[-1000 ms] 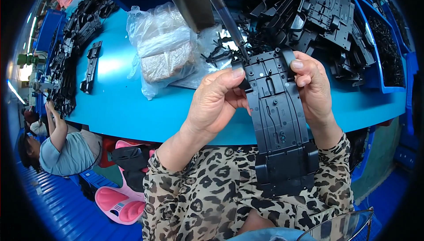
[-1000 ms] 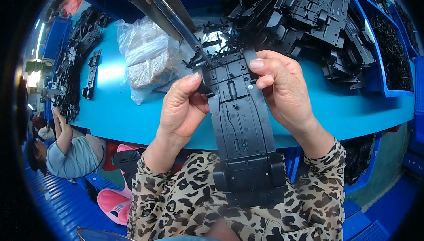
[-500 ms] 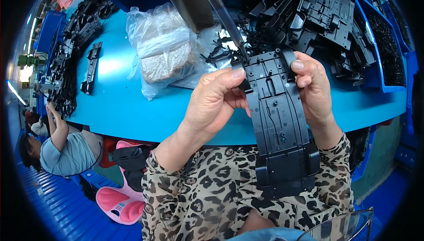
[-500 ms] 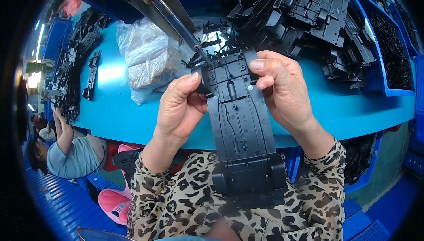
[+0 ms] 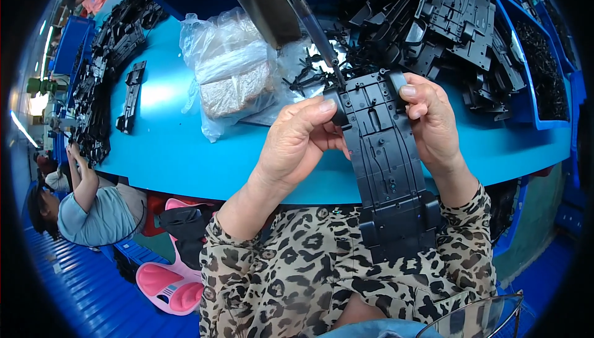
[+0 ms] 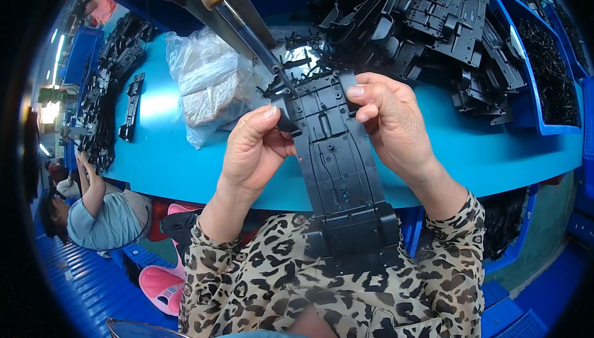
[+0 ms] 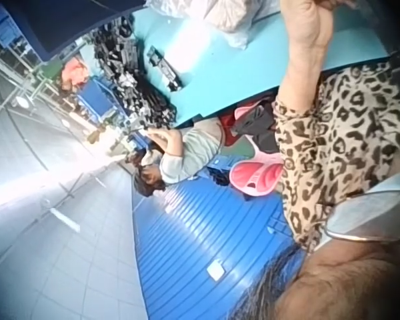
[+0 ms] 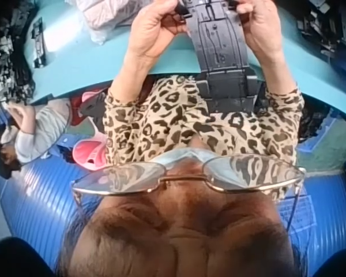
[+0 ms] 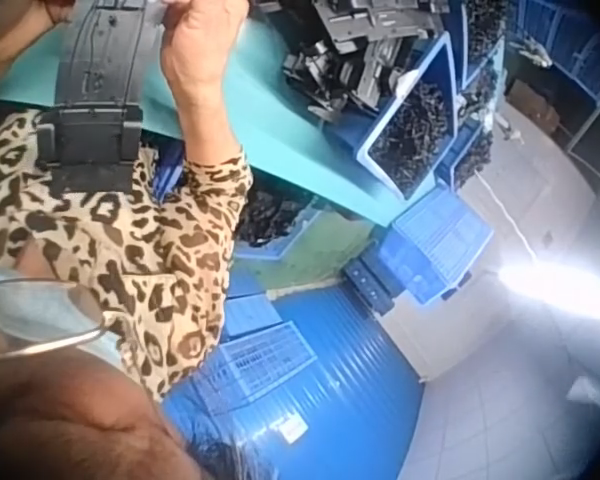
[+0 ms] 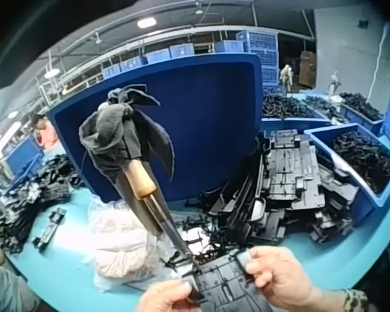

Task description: The person is assembling plastic toy car chassis by attaching wheels and using a pneumatic screwdriver to fasten components.

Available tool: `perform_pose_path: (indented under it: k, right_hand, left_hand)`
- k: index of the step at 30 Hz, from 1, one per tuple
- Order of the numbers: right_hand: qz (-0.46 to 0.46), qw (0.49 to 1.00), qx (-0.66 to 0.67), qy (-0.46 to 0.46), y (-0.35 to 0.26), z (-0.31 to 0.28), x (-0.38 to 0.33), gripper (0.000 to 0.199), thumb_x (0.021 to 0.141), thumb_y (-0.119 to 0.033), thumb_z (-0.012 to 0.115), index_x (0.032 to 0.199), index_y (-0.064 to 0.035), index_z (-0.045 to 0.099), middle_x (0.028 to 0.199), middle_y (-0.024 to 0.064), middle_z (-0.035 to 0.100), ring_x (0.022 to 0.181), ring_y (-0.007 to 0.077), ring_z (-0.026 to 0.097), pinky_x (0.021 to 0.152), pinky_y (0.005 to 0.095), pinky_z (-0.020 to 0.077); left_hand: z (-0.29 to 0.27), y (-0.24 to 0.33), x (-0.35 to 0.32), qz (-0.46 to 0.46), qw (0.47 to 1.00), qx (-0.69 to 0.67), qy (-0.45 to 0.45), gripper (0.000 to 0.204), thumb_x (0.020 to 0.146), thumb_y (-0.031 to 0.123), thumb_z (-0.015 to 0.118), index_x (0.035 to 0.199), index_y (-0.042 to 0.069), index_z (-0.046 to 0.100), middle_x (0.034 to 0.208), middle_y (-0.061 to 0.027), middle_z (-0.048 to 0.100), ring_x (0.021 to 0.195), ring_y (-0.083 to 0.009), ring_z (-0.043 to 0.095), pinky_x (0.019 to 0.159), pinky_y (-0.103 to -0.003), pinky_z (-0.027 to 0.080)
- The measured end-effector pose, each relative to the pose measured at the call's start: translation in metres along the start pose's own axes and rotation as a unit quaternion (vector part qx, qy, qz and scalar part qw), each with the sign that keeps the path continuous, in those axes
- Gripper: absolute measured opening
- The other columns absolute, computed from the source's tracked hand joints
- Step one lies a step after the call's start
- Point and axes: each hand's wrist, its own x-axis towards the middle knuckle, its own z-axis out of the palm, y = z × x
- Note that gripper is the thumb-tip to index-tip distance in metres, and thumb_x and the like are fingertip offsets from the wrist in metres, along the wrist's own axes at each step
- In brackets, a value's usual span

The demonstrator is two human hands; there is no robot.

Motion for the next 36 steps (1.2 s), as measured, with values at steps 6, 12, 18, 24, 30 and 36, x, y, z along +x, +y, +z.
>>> perform_pose_path:
  k: [6,12,18,24,30,36]
  right_hand:
    - [0.008,1.0,0.006,-0.013,0.006,-0.005,0.007,0.012,0.076,-0.014,0.053,0.076,-0.0022,0.053,0.062,-0.0048,0.048,0.05,-0.0018,0.043,0.051,0.0107,0.0377]
    - [-0.002,1.0,0.026,-0.004,0.008,-0.004,0.014,0.009,0.075,-0.013,0.053,0.069,-0.0064,0.053,0.061,-0.0044,0.049,0.052,0.0022,0.045,0.052,0.0151,0.0397]
    - [-0.003,0.999,0.013,0.049,0.002,-0.001,0.014,0.013,0.075,-0.014,0.054,0.063,-0.0079,0.052,0.064,-0.0029,0.051,0.058,0.0047,0.047,0.056,0.0189,0.0408]
    - [0.01,0.998,0.008,0.066,-0.001,0.002,0.016,0.014,0.076,-0.015,0.054,0.063,-0.0078,0.053,0.068,-0.0014,0.053,0.061,0.0061,0.048,0.06,0.0205,0.041]
    - [0.008,0.998,0.0,0.063,-0.003,0.006,0.019,0.016,0.076,-0.016,0.053,0.063,-0.0079,0.053,0.068,-0.0014,0.054,0.059,0.0062,0.048,0.059,0.0204,0.041]
    - [0.011,0.999,0.009,0.046,-0.003,0.006,0.02,0.017,0.076,-0.017,0.054,0.062,-0.0082,0.052,0.068,-0.0014,0.053,0.059,0.0058,0.048,0.058,0.0194,0.0416]
  left_hand:
    - [-0.009,-0.003,0.005,-0.001,0.999,-0.033,0.001,0.026,0.081,0.02,0.047,0.085,-0.005,0.054,0.077,-0.0133,0.058,0.064,-0.0199,0.057,0.055,-0.031,0.049]
    - [-0.012,-0.002,0.012,-0.011,0.997,-0.076,0.007,0.025,0.082,0.02,0.047,0.085,-0.005,0.054,0.077,-0.0137,0.058,0.063,-0.0211,0.057,0.054,-0.032,0.048]
    - [-0.009,-0.003,0.02,-0.006,0.995,-0.1,0.017,0.025,0.083,0.019,0.045,0.084,-0.004,0.054,0.076,-0.0128,0.058,0.062,-0.0208,0.056,0.05,-0.032,0.048]
    - [-0.007,-0.002,0.023,0.003,0.993,-0.12,0.018,0.025,0.083,0.02,0.044,0.086,-0.003,0.052,0.076,-0.0114,0.057,0.061,-0.0198,0.056,0.05,-0.032,0.048]
    - [-0.006,0.001,0.023,0.011,0.992,-0.127,0.019,0.026,0.083,0.021,0.044,0.088,-0.003,0.051,0.076,-0.0103,0.057,0.061,-0.0187,0.055,0.05,-0.031,0.048]
    - [-0.006,0.003,0.023,0.014,0.991,-0.136,0.009,0.025,0.083,0.022,0.045,0.088,-0.002,0.052,0.076,-0.0099,0.057,0.062,-0.0185,0.056,0.048,-0.03,0.048]
